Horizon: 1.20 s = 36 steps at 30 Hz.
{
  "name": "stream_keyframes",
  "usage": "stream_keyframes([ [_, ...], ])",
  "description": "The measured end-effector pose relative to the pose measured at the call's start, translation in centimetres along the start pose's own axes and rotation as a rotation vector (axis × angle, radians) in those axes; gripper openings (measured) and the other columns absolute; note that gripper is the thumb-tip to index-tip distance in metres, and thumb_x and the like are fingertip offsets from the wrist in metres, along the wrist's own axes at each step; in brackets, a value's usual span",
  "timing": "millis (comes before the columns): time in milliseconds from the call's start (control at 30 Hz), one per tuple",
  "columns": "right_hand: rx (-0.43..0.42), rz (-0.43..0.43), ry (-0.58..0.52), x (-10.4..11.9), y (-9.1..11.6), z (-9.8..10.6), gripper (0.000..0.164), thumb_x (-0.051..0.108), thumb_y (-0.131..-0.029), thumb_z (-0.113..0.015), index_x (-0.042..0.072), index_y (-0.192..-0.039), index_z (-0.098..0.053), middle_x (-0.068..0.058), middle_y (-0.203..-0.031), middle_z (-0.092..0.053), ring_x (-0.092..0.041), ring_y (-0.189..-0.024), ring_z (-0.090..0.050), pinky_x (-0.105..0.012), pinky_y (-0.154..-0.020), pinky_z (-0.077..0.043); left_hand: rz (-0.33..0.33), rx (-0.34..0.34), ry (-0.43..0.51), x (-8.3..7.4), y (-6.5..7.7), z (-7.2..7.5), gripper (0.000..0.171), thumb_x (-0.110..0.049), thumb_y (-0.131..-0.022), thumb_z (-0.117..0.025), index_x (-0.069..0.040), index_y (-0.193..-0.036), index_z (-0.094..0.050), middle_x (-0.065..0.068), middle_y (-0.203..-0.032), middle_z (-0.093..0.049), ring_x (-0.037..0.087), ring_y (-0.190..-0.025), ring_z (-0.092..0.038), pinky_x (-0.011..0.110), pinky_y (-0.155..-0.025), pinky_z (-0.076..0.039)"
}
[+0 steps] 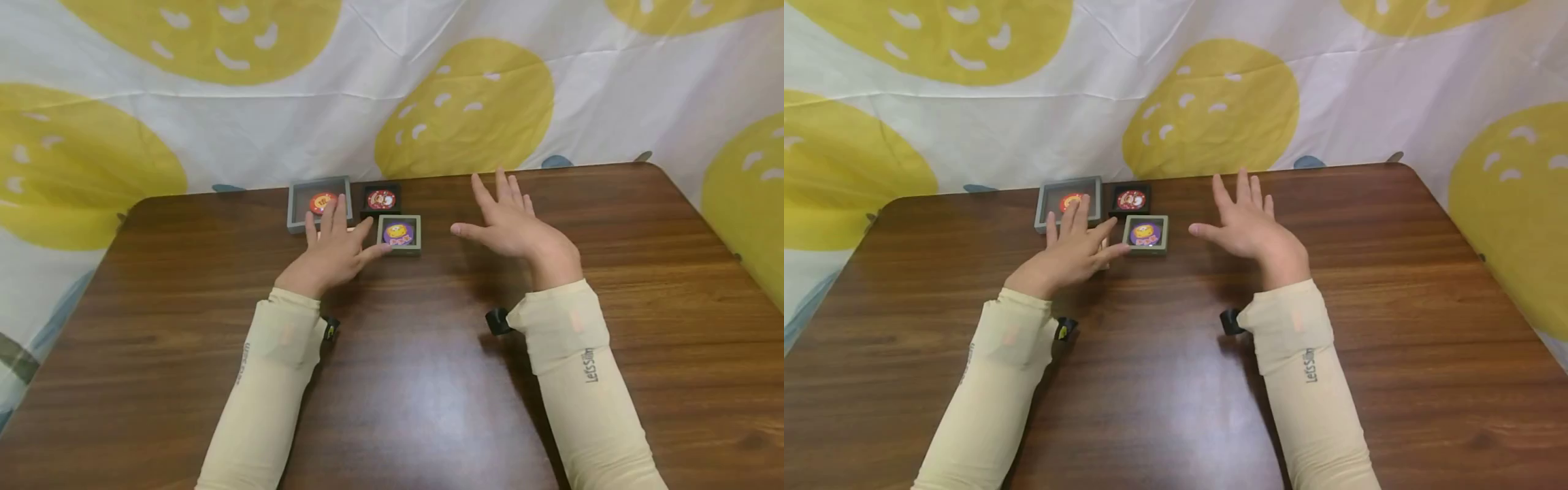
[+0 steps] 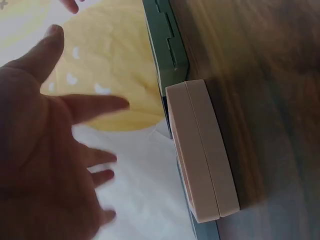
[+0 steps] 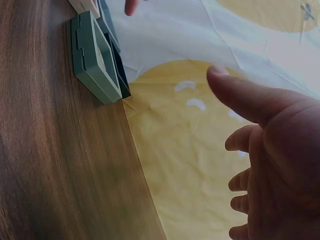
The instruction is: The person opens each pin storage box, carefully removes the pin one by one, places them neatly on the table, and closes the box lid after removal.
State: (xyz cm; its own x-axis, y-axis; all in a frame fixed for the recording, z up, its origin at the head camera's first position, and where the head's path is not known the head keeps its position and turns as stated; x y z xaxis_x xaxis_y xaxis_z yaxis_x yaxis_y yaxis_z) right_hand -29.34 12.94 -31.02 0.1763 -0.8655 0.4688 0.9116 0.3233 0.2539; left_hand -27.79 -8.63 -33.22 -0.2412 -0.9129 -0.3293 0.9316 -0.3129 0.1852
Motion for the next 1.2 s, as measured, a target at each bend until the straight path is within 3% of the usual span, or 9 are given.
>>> stream_keyframes([
  [133,0.004,0.001,0.002,-0.1,0.0,0.0,0.091,0.062,-0.090,-0.043,0.023,-0.149,0.014,-0.014,-0.152,0.035,-0.033,-0.141,0.032,-0.061,-0.114,0.011,-0.157,-0.064,-0.092,-1.8,-0.3,0.4,0.061,-0.051,-0.093,-0.049,-0.013,-0.141,-0.045,0.022,-0.157,-0.017,0.039,-0.146,-0.006,0.064,-0.115,-0.001],
  [267,0.009,0.005,0.008,0.0,0.0,-0.1,0.092,0.061,-0.090,-0.044,0.022,-0.149,0.015,-0.015,-0.152,0.034,-0.034,-0.141,0.031,-0.061,-0.115,0.010,-0.273,-0.091,-0.162,-3.7,-0.2,0.2,0.049,-0.040,-0.091,-0.059,-0.013,-0.133,-0.055,0.013,-0.145,-0.046,0.035,-0.140,-0.030,0.066,-0.113,-0.010],
  [433,0.004,0.005,0.002,0.0,0.0,-0.1,0.093,0.059,-0.091,-0.046,0.022,-0.149,0.017,-0.017,-0.152,0.034,-0.035,-0.141,0.030,-0.062,-0.115,0.010,-0.368,-0.096,-0.196,-5.3,0.1,-0.6,0.040,-0.027,-0.088,-0.066,-0.012,-0.125,-0.061,0.010,-0.132,-0.060,0.031,-0.130,-0.046,0.063,-0.111,-0.023],
  [600,0.001,0.009,-0.004,0.4,0.1,-0.1,0.093,0.059,-0.091,-0.046,0.023,-0.148,0.019,-0.017,-0.152,0.034,-0.035,-0.141,0.030,-0.062,-0.115,0.009,-0.388,-0.085,-0.195,-5.4,0.2,-1.0,0.044,-0.022,-0.087,-0.068,-0.011,-0.128,-0.058,0.014,-0.134,-0.058,0.032,-0.129,-0.047,0.060,-0.109,-0.031],
  [800,-0.001,0.016,-0.001,0.7,-0.1,0.0,0.092,0.057,-0.092,-0.046,0.021,-0.149,0.016,-0.018,-0.152,0.034,-0.036,-0.141,0.031,-0.062,-0.115,0.009,-0.369,-0.076,-0.187,-5.0,0.1,-1.1,0.055,-0.020,-0.085,-0.069,-0.011,-0.136,-0.050,0.016,-0.137,-0.055,0.036,-0.131,-0.044,0.061,-0.110,-0.030],
  [1000,0.005,0.023,0.006,1.1,0.0,0.0,0.091,0.055,-0.092,-0.047,0.020,-0.150,0.014,-0.019,-0.152,0.033,-0.036,-0.141,0.030,-0.062,-0.115,0.008,-0.326,-0.031,-0.181,-4.4,0.0,-1.6,0.050,-0.018,-0.087,-0.068,-0.012,-0.134,-0.053,0.014,-0.135,-0.056,0.033,-0.131,-0.045,0.062,-0.111,-0.026],
  [1200,0.021,0.021,-0.008,1.0,0.0,-0.1,0.089,0.052,-0.094,-0.047,0.019,-0.149,0.015,-0.018,-0.151,0.035,-0.035,-0.140,0.032,-0.061,-0.115,0.010,-0.334,-0.094,-0.240,-4.4,0.1,-1.0,0.040,-0.012,-0.084,-0.068,-0.011,-0.124,-0.062,0.015,-0.118,-0.066,0.034,-0.113,-0.058,0.056,-0.106,-0.037],
])
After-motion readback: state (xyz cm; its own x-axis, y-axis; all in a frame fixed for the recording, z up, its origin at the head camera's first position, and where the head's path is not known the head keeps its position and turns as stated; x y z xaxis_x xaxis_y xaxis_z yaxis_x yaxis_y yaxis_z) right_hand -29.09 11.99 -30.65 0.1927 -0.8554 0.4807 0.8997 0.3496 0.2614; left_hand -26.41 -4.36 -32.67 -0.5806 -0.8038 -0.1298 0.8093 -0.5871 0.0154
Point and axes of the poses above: each hand's wrist, its own y-axis away from the middle knuckle, its own z-axis out of the back of the hand, x = y × z, the point moved 9 cm from there along -y, towards the middle knuckle
